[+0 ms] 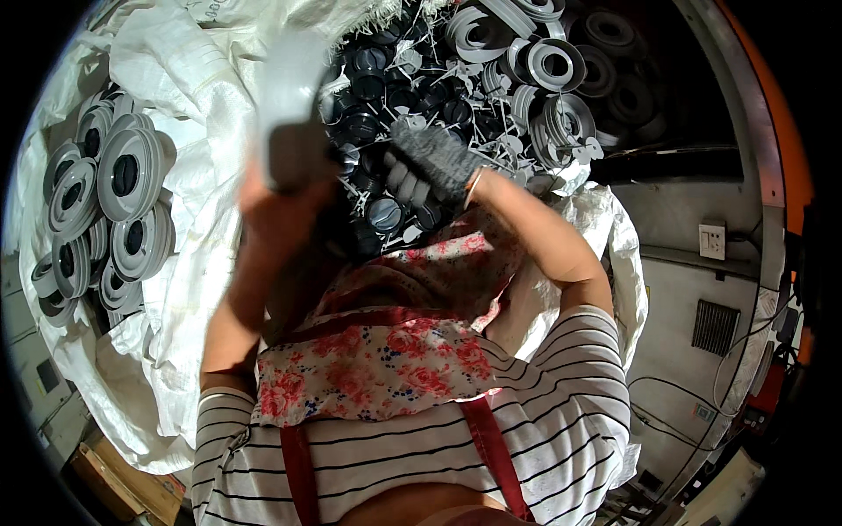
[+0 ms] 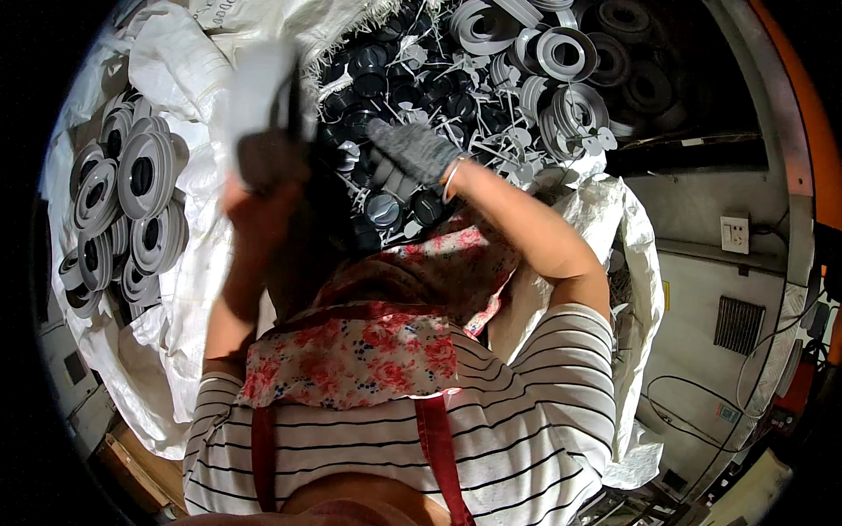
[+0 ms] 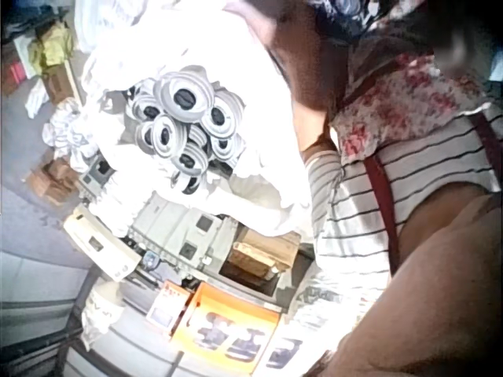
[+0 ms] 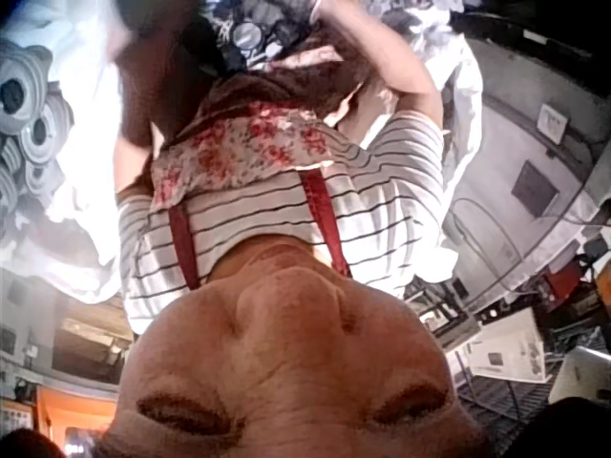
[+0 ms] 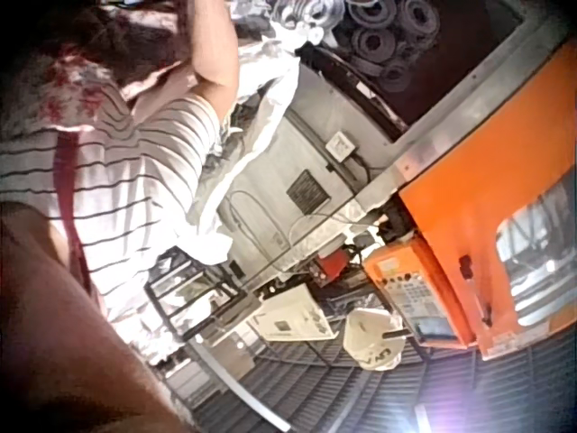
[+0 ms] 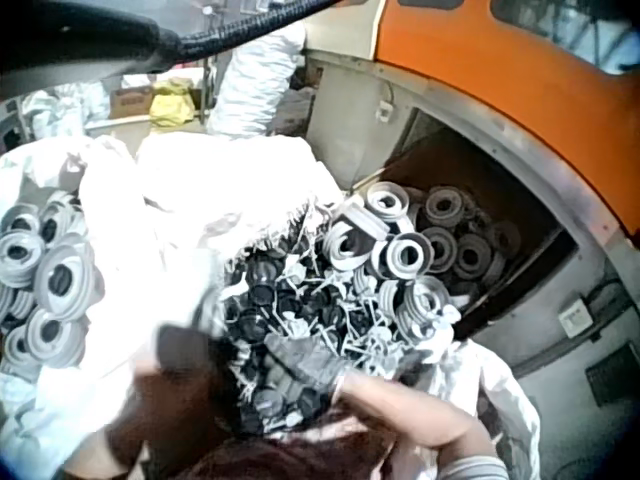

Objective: The person assembles grey plastic components by inserting black circular inserts into the center of the grey rings. They pick up a grey ring, place a black insert into it, and then place the assembled unit into a white sack. The person repeats this process continuously throughout the video.

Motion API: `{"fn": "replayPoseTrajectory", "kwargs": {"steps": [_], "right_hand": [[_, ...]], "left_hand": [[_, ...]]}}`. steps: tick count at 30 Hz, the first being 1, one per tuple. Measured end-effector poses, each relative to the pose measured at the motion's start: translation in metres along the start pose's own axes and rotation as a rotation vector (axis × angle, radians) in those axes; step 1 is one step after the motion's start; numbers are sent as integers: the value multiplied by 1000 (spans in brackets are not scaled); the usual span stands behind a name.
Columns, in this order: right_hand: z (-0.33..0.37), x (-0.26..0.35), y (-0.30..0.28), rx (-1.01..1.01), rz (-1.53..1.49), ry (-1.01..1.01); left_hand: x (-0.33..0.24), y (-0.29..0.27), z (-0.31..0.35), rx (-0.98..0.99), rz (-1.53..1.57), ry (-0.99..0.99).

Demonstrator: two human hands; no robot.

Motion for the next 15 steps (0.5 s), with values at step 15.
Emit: {"fn": "replayPoseTrajectory", "kwargs": {"steps": [15], "right_hand": [[-39, -202, -221, -674, 739, -54]], "left_hand": [[28, 15, -56, 73, 453, -404]]}}
Point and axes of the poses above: each hand's wrist, its own z-axis away from the middle knuckle, its own y-axis out of the palm, x = y × z, the point moved 2 cm from there along -z, towards the middle knuckle, and after that the axes turned 13 degrees about -z, right-handed, at the moved point
